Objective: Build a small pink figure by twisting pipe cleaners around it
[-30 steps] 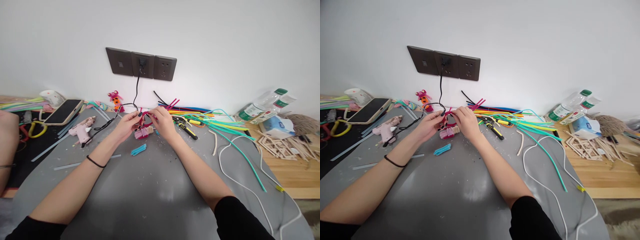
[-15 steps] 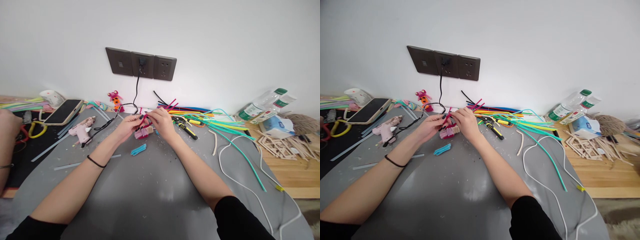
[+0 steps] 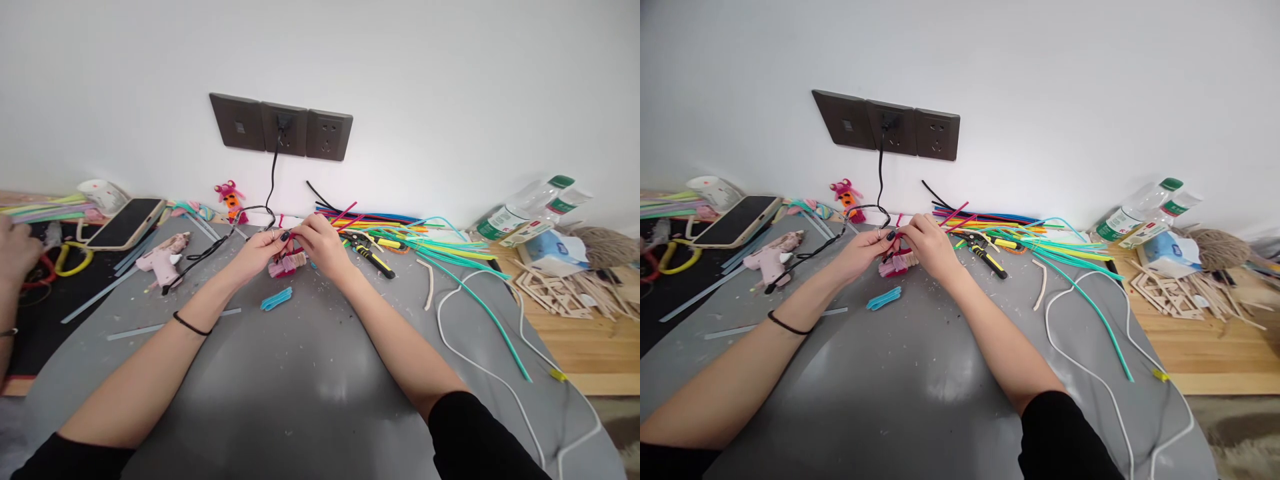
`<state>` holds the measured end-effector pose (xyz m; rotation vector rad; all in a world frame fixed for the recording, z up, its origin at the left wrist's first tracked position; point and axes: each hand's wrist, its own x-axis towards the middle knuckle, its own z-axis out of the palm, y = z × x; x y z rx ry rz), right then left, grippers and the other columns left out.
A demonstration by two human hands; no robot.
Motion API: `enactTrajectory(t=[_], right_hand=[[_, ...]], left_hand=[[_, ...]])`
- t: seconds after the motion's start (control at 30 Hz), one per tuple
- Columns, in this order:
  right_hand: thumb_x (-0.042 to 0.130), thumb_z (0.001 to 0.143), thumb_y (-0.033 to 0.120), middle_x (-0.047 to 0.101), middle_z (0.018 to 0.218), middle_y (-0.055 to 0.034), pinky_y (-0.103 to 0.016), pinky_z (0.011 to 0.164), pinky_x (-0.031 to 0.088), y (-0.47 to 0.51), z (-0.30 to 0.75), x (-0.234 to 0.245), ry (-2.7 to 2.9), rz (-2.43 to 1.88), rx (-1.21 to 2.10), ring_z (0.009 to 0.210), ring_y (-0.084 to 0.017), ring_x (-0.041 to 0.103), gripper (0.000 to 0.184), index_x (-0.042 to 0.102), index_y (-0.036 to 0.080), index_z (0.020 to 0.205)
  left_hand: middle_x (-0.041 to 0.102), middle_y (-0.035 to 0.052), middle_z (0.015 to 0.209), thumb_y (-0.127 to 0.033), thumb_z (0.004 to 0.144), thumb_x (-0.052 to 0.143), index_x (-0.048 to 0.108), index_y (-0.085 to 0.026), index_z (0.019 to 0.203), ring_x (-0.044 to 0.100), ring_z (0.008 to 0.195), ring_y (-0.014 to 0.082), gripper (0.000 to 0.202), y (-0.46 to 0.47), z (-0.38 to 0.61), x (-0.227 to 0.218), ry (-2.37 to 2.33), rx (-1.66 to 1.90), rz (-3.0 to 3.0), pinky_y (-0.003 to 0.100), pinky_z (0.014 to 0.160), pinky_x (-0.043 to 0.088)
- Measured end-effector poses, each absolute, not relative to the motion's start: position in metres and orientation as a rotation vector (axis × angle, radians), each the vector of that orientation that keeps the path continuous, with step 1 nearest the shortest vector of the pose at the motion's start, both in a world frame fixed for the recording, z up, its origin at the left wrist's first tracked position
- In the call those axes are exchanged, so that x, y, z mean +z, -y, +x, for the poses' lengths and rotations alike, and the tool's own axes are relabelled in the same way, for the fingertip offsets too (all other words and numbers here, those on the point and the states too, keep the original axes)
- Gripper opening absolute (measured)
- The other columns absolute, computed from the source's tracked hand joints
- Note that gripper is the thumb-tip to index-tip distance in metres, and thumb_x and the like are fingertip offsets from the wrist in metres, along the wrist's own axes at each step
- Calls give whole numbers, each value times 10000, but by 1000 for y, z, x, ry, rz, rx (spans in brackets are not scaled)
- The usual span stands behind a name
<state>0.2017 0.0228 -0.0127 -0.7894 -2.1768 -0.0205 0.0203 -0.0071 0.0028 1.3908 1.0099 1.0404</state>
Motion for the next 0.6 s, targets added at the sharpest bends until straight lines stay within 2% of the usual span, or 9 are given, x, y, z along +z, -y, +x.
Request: enactTrajectory(t=[0.13,0.33,0.5,0.6], right_hand=[[461,1052,211,599,898,-84,-342,828,454,-24,202,-14,2183,-826,22,888,-226,534,258,702,188,962],[473,1029,176,603,872,-81,-330,795,443,-24,201,-15,2203,-857,125,864,-223,551,232,683,173,931],[466,1020,160,610,868,-69,-314,776,449,-21,201,-12,2200,-817,221,850,-209,562,221,682,174,974],[466,1011,152,617,917,-88,-326,821,467,-18,201,-9,2190,-772,233,903,-216,566,224,690,166,1016]], left_hand=[[553,14,692,-606,739,770,638,-183,695,450,619,143,446,5,19,-2,-1038,1064,1406,269,585,370],[544,11,700,-561,776,756,622,-184,707,450,625,140,407,3,18,-7,-1043,1074,1397,256,579,381],[512,2,653,-527,774,763,591,-192,660,438,592,136,394,1,19,-9,-1020,1102,1383,252,547,373],[498,0,633,-554,775,759,587,-193,647,443,572,137,419,0,17,-10,-1019,1115,1386,257,529,373]])
